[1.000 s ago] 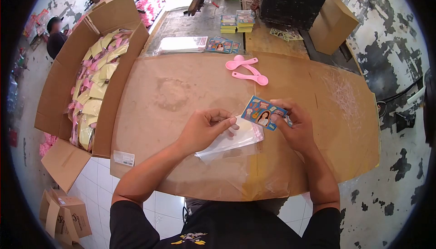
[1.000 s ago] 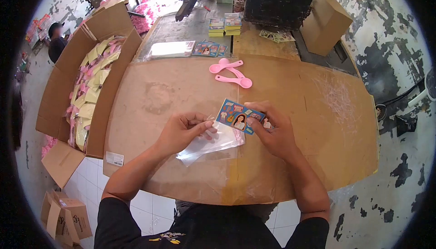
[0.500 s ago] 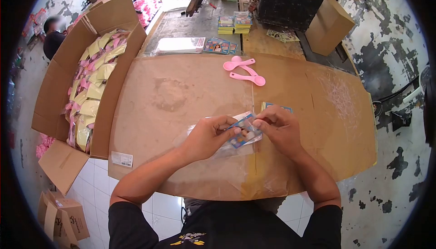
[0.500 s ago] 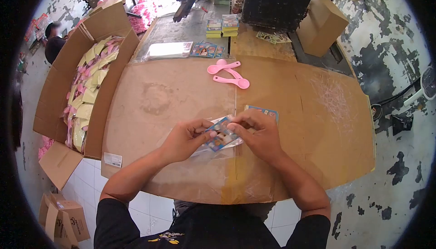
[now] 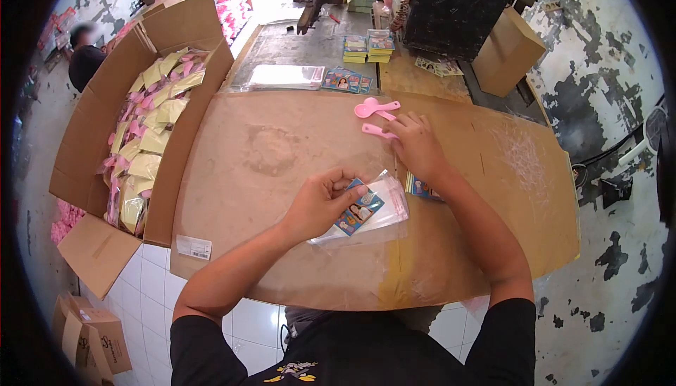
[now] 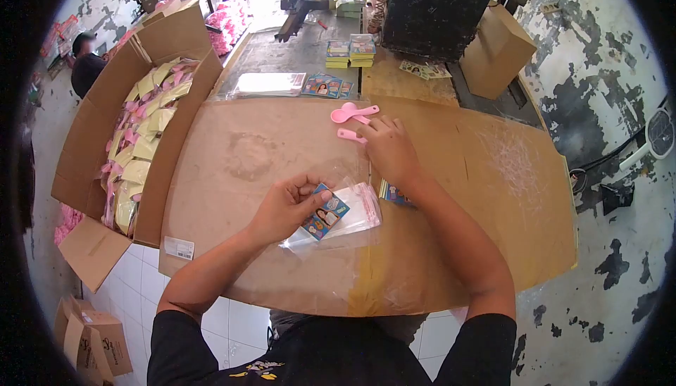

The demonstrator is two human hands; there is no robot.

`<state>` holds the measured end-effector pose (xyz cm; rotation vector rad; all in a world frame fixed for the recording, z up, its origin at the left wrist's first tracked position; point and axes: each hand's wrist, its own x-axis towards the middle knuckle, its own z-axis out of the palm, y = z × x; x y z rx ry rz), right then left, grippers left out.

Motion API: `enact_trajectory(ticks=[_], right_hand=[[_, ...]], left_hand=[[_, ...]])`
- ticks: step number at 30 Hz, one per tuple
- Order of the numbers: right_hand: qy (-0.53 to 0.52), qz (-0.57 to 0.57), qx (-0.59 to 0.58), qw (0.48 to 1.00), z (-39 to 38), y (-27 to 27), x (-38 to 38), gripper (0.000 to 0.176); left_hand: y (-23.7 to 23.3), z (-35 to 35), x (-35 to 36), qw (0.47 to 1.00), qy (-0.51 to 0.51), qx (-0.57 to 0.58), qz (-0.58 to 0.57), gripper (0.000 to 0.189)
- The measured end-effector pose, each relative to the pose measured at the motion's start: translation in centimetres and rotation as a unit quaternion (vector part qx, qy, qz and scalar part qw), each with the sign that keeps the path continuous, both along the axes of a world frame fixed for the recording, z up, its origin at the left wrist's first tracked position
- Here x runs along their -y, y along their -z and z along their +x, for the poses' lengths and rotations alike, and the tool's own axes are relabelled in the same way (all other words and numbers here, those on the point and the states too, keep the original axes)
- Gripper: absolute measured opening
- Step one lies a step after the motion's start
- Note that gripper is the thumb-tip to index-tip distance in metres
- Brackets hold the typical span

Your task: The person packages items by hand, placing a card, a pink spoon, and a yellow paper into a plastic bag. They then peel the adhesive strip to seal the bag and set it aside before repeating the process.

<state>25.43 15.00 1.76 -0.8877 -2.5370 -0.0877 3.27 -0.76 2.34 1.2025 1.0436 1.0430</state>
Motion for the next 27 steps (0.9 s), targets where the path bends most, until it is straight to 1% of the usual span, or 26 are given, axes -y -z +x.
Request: enact_trajectory(ticks=[1, 3, 4, 5, 6, 9, 12, 15, 18, 19, 21, 23, 24, 25, 27], right_hand=[[0.003, -0.078, -0.025, 0.997, 0.0, -0.5, 0.4, 0.034], [0.011, -0.233, -0.074, 0.970, 0.3, -1.9, 1.7, 0.040], [-0.018, -0.320, -0.147, 0.936, 0.4, -2.7, 2.4, 0.045], [-0.047, -0.402, -0.218, 0.888, 0.5, -3.6, 3.2, 0.050], [-0.075, -0.478, -0.285, 0.827, 0.7, -4.4, 3.9, 0.055], [-0.084, -0.491, -0.392, 0.773, 0.4, -5.6, 6.0, 0.070], [-0.086, -0.478, -0.402, 0.776, 0.0, -5.9, 7.3, 0.073], [-0.074, -0.476, -0.375, 0.792, -0.4, -5.9, 8.4, 0.069], [-0.088, -0.453, -0.462, 0.757, -1.0, -4.4, 9.1, 0.067], [-0.087, -0.436, -0.473, 0.761, -1.2, -3.7, 9.5, 0.059], [-0.085, -0.404, -0.493, 0.766, -1.4, -2.7, 10.3, 0.043], [-0.123, -0.310, -0.378, 0.864, -0.5, -2.7, 9.9, 0.026], [-0.141, -0.258, -0.315, 0.902, 0.3, -2.8, 9.6, 0.023], [-0.167, -0.294, -0.306, 0.890, 1.0, -3.2, 9.2, 0.025], [-0.216, -0.364, -0.285, 0.860, 2.0, -4.3, 8.4, 0.034]], left_hand=[[-0.2, 0.0, 0.1, 1.000, -0.005, -0.003, -0.005, 0.024], [0.2, 0.2, 0.1, 1.000, -0.025, 0.018, 0.003, 0.023], [0.3, 0.2, 0.1, 0.999, -0.035, 0.028, 0.007, 0.024], [0.3, 0.2, 0.1, 0.999, -0.034, 0.020, 0.012, 0.023], [0.2, 0.2, 0.1, 0.999, -0.034, 0.013, 0.017, 0.023], [0.7, 0.4, 0.1, 0.999, -0.029, 0.006, 0.033, 0.023], [0.3, 0.8, 0.3, 0.999, -0.019, -0.001, 0.027, 0.024], [-0.1, 0.7, 0.6, 1.000, 0.000, -0.021, 0.004, 0.026], [-0.5, 0.7, 0.6, 1.000, 0.003, -0.011, -0.014, 0.028], [-0.5, 0.8, 0.6, 1.000, 0.000, -0.002, -0.020, 0.028], [0.1, 0.9, 0.5, 1.000, -0.006, 0.027, 0.005, 0.029], [0.4, 0.7, 0.6, 0.999, 0.005, 0.034, 0.012, 0.030], [0.3, 0.6, 0.6, 0.999, 0.020, 0.027, 0.007, 0.030], [0.2, 0.5, 0.7, 0.999, 0.035, 0.021, 0.002, 0.031], [0.2, 0.7, 0.8, 0.998, 0.029, 0.051, -0.005, 0.031]])
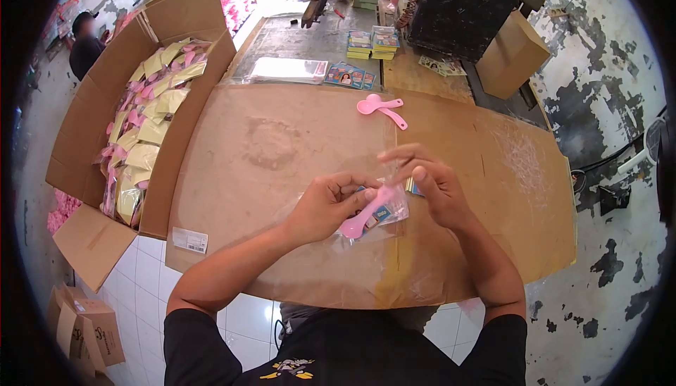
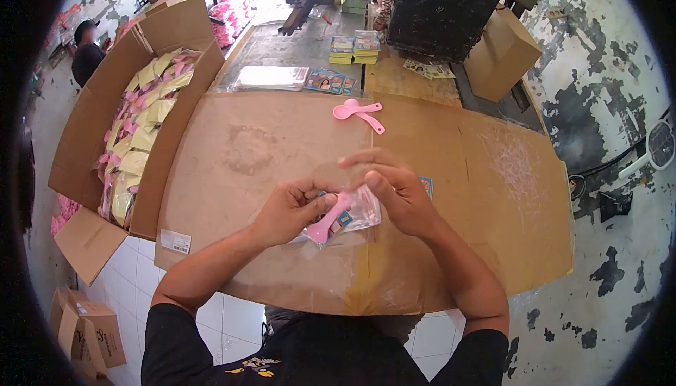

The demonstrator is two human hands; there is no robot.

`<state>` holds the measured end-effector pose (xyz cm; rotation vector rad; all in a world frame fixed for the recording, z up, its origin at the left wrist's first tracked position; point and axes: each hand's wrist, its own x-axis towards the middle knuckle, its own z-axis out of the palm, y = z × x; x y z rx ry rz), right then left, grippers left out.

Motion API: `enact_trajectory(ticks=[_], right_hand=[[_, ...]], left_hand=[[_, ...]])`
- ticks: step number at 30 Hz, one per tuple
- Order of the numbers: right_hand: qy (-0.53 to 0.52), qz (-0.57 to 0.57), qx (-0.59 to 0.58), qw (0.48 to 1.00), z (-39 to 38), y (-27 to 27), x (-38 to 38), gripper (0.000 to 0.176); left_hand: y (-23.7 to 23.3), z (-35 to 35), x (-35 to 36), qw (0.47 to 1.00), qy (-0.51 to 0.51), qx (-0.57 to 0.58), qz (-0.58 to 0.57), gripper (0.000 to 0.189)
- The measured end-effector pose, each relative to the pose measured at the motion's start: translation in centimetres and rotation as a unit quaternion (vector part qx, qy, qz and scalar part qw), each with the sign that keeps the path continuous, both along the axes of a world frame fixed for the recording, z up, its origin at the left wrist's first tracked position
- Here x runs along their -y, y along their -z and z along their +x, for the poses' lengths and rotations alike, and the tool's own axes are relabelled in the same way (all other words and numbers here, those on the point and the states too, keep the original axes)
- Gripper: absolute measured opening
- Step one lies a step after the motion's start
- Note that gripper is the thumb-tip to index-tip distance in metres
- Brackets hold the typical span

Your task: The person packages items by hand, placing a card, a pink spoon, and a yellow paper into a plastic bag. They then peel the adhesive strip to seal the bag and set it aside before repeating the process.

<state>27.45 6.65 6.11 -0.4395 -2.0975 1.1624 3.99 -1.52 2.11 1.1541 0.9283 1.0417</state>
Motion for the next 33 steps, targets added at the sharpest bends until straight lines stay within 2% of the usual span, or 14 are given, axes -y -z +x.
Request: enact_trajectory(ticks=[3, 6, 8, 12, 13, 15, 16, 18, 19, 22, 25, 31, 33], right_hand=[[-0.058, 0.012, 0.008, 0.998, 0.0, -0.3, 0.6, 0.035], [0.014, -0.099, -0.063, 0.993, 0.2, -1.4, 0.6, 0.027], [0.024, -0.076, -0.046, 0.996, -0.6, -2.5, 1.2, 0.020], [-0.062, 0.027, 0.074, 0.995, -1.0, -4.4, 1.4, 0.012], [-0.080, 0.019, 0.043, 0.996, -0.9, -4.7, 1.1, 0.011], [-0.118, 0.004, -0.018, 0.993, -0.7, -5.4, 0.4, 0.013], [-0.083, 0.077, 0.021, 0.993, -0.8, -6.0, 0.4, 0.013], [-0.014, 0.221, 0.098, 0.970, -1.2, -7.7, 0.9, 0.013], [0.011, 0.209, 0.086, 0.974, -1.3, -8.0, 1.3, 0.014], [0.080, 0.187, 0.068, 0.977, -1.5, -8.2, 2.4, 0.014], [0.123, 0.184, 0.078, 0.972, -1.8, -7.9, 2.9, 0.013], [0.177, 0.168, 0.078, 0.967, -2.1, -7.1, 3.7, 0.013], [0.196, 0.171, 0.064, 0.964, -2.2, -6.7, 3.6, 0.013]], left_hand=[[0.0, 0.1, -0.1, 0.999, -0.001, 0.030, 0.012, 0.029], [-0.6, -0.3, -0.1, 1.000, 0.006, 0.021, -0.002, 0.028], [-0.9, -0.2, 0.1, 1.000, 0.019, 0.018, -0.015, 0.029], [-0.9, -0.7, 0.1, 0.998, 0.065, 0.021, 0.002, 0.032], [-0.7, -0.8, 0.1, 0.997, 0.078, 0.022, 0.010, 0.034], [-0.5, 0.0, 0.1, 0.991, 0.017, 0.063, 0.115, 0.037], [-0.4, 0.3, 0.2, 0.982, -0.015, 0.084, 0.167, 0.039], [-0.6, 0.0, 0.1, 0.978, -0.052, 0.008, 0.200, 0.043], [-0.9, -0.2, 0.0, 0.973, -0.067, -0.032, 0.217, 0.045], [-2.1, -0.7, 0.8, 0.961, -0.027, -0.093, 0.258, 0.049], [-2.7, -0.4, 1.4, 0.956, -0.027, -0.113, 0.269, 0.054], [-2.0, -0.6, 1.1, 0.945, -0.023, -0.084, 0.316, 0.046], [-2.2, -0.2, 1.3, 0.954, -0.031, -0.043, 0.295, 0.040]])
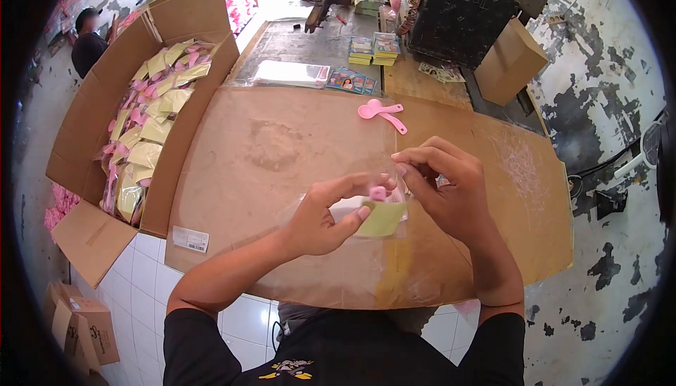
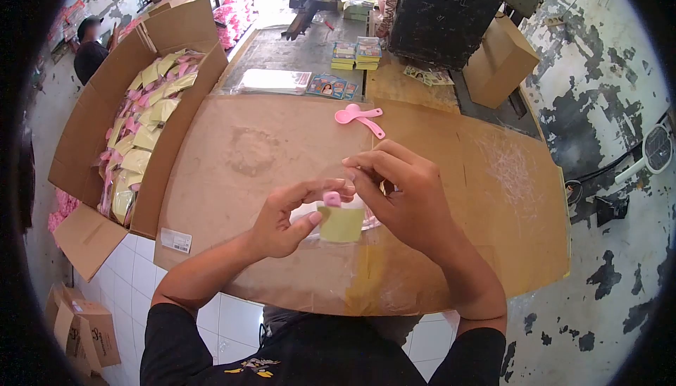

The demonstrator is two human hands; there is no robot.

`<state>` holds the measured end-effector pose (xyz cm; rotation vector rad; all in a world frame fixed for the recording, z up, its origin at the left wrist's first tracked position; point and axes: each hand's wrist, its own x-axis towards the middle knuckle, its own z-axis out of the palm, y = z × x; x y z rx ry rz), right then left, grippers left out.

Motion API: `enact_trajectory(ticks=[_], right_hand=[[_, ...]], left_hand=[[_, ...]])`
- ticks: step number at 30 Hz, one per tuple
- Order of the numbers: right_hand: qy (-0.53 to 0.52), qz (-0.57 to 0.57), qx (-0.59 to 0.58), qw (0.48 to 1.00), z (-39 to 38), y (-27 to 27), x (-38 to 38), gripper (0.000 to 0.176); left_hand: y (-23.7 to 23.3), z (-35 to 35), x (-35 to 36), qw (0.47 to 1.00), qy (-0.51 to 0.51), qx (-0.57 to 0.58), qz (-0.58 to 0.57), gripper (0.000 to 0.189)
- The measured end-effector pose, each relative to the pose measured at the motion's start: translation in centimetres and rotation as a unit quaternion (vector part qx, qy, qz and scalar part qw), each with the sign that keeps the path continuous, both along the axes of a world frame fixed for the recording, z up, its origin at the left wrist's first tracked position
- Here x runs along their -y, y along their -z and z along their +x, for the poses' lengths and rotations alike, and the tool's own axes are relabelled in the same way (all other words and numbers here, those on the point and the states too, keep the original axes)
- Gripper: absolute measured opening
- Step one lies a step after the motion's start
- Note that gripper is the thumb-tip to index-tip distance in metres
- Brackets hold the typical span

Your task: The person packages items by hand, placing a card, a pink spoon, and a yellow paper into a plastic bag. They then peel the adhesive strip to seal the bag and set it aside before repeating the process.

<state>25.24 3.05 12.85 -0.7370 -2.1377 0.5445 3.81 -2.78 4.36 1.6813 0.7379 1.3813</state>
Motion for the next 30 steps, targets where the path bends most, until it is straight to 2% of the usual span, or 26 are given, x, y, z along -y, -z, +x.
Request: enact_trajectory(ticks=[4, 7, 18, 21, 22, 24, 30], right_hand=[[-0.006, 0.003, 0.022, 1.000, -0.4, -0.2, 0.7, 0.014], [-0.015, 0.016, 0.025, 0.999, -0.5, 0.2, 0.7, 0.018], [-0.029, 0.047, 0.005, 0.998, -0.8, 0.9, 0.1, 0.017], [-0.018, 0.135, -0.001, 0.991, -1.1, 1.5, -0.2, 0.022], [-0.011, 0.181, 0.036, 0.983, -1.1, 1.3, -0.1, 0.022], [0.003, 0.269, 0.108, 0.957, -1.2, 0.8, 0.3, 0.023], [0.007, 0.377, 0.210, 0.902, -2.0, 2.1, 0.3, 0.020]], left_hand=[[-0.1, 0.3, 0.3, 0.997, -0.019, -0.004, -0.080, 0.027], [0.2, 0.1, -0.1, 0.992, 0.003, 0.035, -0.122, 0.021], [0.2, 0.3, 0.0, 0.983, 0.002, 0.089, -0.158, 0.024], [-0.5, 0.2, 0.4, 0.984, -0.017, 0.074, -0.164, 0.027], [-0.8, 0.2, 0.5, 0.983, -0.023, 0.065, -0.169, 0.029], [0.1, 0.2, 0.4, 0.992, -0.063, 0.005, -0.105, 0.031], [0.4, 0.1, 0.8, 0.983, -0.111, -0.141, -0.033, 0.035]])
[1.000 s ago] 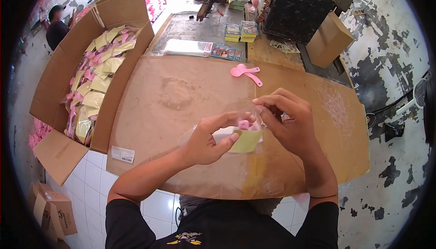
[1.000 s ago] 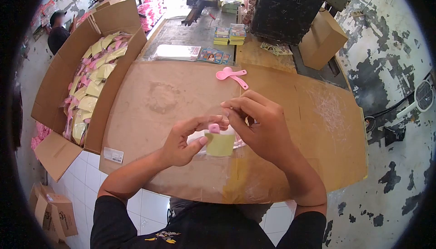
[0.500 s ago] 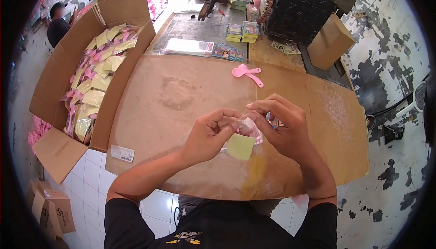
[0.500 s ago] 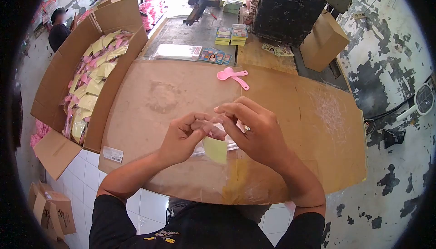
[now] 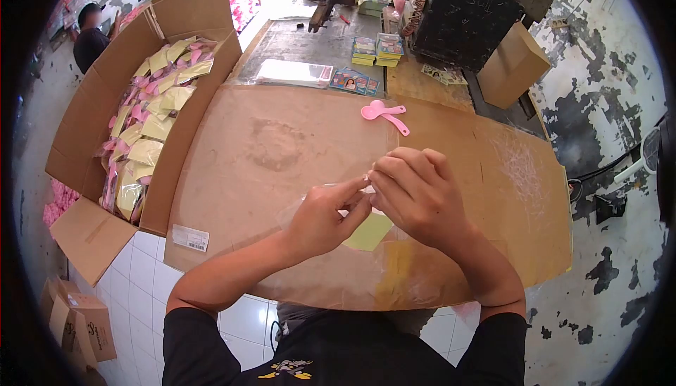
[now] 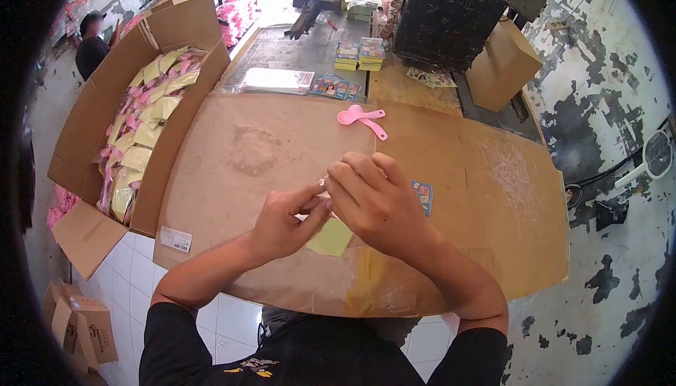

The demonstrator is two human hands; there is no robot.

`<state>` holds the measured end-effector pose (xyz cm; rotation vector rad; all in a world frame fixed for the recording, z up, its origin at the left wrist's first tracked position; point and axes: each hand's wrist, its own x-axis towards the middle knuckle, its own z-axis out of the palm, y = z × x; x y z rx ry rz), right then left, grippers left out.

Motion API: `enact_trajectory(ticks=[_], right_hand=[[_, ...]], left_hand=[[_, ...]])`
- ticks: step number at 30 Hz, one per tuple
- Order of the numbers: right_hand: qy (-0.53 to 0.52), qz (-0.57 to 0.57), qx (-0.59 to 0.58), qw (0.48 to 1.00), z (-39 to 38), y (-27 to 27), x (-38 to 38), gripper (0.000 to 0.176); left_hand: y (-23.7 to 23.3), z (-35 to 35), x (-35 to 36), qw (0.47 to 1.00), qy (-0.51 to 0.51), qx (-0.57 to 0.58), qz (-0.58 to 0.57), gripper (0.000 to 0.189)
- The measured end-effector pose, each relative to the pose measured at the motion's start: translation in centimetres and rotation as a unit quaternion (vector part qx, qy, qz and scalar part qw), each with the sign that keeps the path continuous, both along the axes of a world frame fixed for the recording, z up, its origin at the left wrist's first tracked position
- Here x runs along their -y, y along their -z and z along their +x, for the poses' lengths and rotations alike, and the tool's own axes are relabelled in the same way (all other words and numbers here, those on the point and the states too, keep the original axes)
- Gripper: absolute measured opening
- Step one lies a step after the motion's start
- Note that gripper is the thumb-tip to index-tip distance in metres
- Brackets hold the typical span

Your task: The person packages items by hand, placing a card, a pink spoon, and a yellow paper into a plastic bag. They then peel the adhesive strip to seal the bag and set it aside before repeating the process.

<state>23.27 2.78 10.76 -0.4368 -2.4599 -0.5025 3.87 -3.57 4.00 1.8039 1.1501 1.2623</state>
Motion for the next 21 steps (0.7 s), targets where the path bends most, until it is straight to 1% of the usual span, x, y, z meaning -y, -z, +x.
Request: enact_trajectory(ticks=[3, 4, 6, 7, 9, 10, 11, 13, 14, 15, 16, 17, 18, 20, 21], right_hand=[[0.012, 0.031, 0.029, 0.999, -0.1, 0.5, -0.5, 0.020], [0.030, 0.002, -0.002, 1.000, 0.0, 0.4, -0.6, 0.020], [0.066, -0.056, -0.064, 0.994, 0.1, 0.1, -1.2, 0.019], [0.064, -0.137, -0.107, 0.983, 0.7, -0.1, -1.9, 0.016], [0.059, -0.295, -0.191, 0.934, 3.3, -0.3, -3.6, 0.011], [0.018, -0.466, -0.215, 0.858, 5.0, -0.9, -3.7, 0.007], [-0.023, -0.620, -0.232, 0.749, 7.3, -1.4, -3.9, 0.006], [-0.025, -0.749, -0.166, 0.641, 14.3, -1.9, -4.9, 0.010], [-0.101, -0.774, -0.201, 0.592, 18.5, -1.0, -5.9, 0.007], [-0.085, -0.762, -0.250, 0.591, 21.4, 0.2, -7.0, 0.007], [-0.070, -0.747, -0.298, 0.591, 24.3, 1.5, -8.0, 0.012], [0.036, -0.688, -0.355, 0.632, 26.1, 2.4, -9.1, 0.017], [0.140, -0.617, -0.404, 0.660, 26.5, 2.6, -9.4, 0.024], [0.241, -0.485, -0.324, 0.776, 27.2, 3.2, -9.2, 0.030], [0.287, -0.411, -0.278, 0.819, 27.3, 3.6, -8.6, 0.034]], left_hand=[[0.2, 0.1, -0.2, 0.995, -0.007, -0.082, 0.049, 0.034], [0.3, 0.1, -0.2, 0.991, -0.006, -0.113, 0.068, 0.033], [0.0, 0.3, -0.4, 0.995, 0.005, -0.071, 0.072, 0.034], [-0.1, 0.4, -0.4, 0.996, 0.009, -0.050, 0.074, 0.035], [-0.3, 0.0, -0.5, 0.997, 0.042, 0.040, -0.042, 0.032], [-0.4, -0.3, -0.6, 0.990, 0.058, 0.085, -0.100, 0.031], [-0.3, -0.5, -0.7, 0.987, 0.062, 0.103, -0.109, 0.031], [-0.2, -0.7, -1.2, 0.980, 0.071, 0.139, -0.127, 0.031], [-0.1, -0.8, -1.3, 0.980, 0.065, 0.136, -0.127, 0.031], [0.0, -0.8, -1.3, 0.981, 0.060, 0.133, -0.127, 0.031], [0.1, -0.8, -1.3, 0.982, 0.054, 0.129, -0.128, 0.031], [0.1, -0.7, -1.3, 0.982, 0.048, 0.124, -0.132, 0.032], [0.1, -0.6, -1.3, 0.983, 0.040, 0.118, -0.137, 0.033], [0.1, -0.5, -1.4, 0.983, 0.028, 0.120, -0.133, 0.036], [0.3, -0.4, -1.4, 0.983, 0.027, 0.127, -0.128, 0.037]])
